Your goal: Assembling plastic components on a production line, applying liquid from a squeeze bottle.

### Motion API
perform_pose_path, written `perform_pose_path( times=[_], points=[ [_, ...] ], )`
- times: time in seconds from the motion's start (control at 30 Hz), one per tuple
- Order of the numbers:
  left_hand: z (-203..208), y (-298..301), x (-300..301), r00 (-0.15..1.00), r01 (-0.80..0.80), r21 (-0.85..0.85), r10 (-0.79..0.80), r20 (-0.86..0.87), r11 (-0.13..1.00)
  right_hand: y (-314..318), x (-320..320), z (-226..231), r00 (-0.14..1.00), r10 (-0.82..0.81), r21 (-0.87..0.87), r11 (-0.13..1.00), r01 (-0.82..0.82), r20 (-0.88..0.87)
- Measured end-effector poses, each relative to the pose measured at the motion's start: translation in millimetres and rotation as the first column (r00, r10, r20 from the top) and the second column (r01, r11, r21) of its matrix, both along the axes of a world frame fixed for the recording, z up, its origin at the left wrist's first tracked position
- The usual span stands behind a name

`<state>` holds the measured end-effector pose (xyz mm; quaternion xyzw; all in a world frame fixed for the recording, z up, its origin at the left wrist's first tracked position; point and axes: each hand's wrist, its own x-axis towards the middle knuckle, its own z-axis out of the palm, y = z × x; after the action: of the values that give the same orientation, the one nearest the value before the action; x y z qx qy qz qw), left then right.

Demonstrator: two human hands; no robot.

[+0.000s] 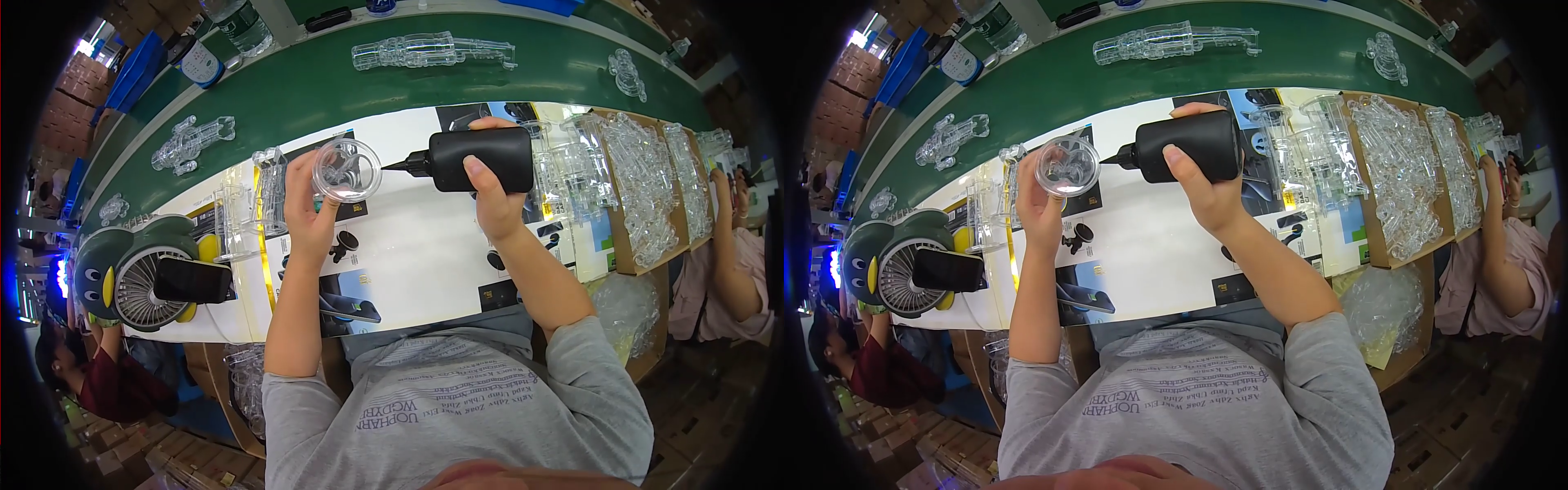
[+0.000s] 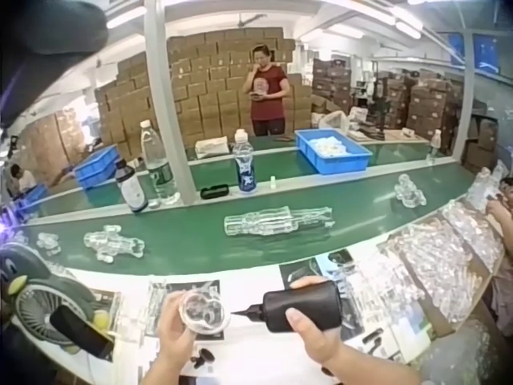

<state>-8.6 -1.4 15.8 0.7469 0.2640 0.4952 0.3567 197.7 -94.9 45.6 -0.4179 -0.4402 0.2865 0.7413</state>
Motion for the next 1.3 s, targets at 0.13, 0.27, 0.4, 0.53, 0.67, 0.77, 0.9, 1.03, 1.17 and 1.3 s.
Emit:
perform_pose_path(
  times=[0.13,0.27,0.4,0.53,0.67,0.77,0.9,1.03,1.17,1.3],
  points=[
    [2.7,-0.7,0.0,1.000,0.004,-0.035,-0.004,-0.009,0.999,0.8,0.4,-0.6,1.000,0.004,0.015,1.000,-0.004,0.002],
    [-0.9,3.1,-1.4,1.000,0.024,-0.015,-0.024,-0.012,1.000,1.5,1.4,-2.6,0.998,0.031,-0.007,0.999,-0.031,-0.047],
    [-3.0,4.2,-1.8,0.998,0.054,-0.053,-0.053,0.026,0.997,1.9,3.1,-3.4,0.999,0.027,0.001,1.000,-0.027,-0.042],
    [-2.7,2.2,-1.6,0.991,0.111,-0.129,-0.100,0.090,0.985,1.6,3.6,-3.2,0.996,0.055,-0.025,0.998,-0.057,-0.072],
    [-5.6,4.6,-3.9,0.981,0.154,-0.161,-0.131,0.143,0.975,3.4,3.7,-4.0,0.997,0.038,0.004,0.999,-0.037,-0.063],
    [-4.8,5.2,-4.1,0.973,0.190,-0.174,-0.162,0.167,0.966,2.9,4.6,-4.0,0.996,0.043,-0.006,0.999,-0.044,-0.083],
    [-1.7,5.1,-5.8,0.972,0.214,-0.236,-0.183,0.147,0.948,2.4,6.1,-3.6,0.995,0.048,-0.019,0.999,-0.050,-0.082],
    [-1.9,6.6,-8.9,0.969,0.237,-0.273,-0.209,0.129,0.932,1.3,6.5,-0.3,0.992,0.073,-0.038,0.996,-0.078,-0.107],
    [2.1,7.0,-12.5,0.961,0.273,-0.369,-0.231,0.154,0.888,0.4,6.5,2.0,0.989,0.095,-0.042,0.994,-0.100,-0.113],
    [4.6,7.1,-15.1,0.952,0.305,-0.430,-0.277,0.130,0.850,1.0,6.6,1.5,0.989,0.098,-0.026,0.994,-0.102,-0.112]
  ],
)
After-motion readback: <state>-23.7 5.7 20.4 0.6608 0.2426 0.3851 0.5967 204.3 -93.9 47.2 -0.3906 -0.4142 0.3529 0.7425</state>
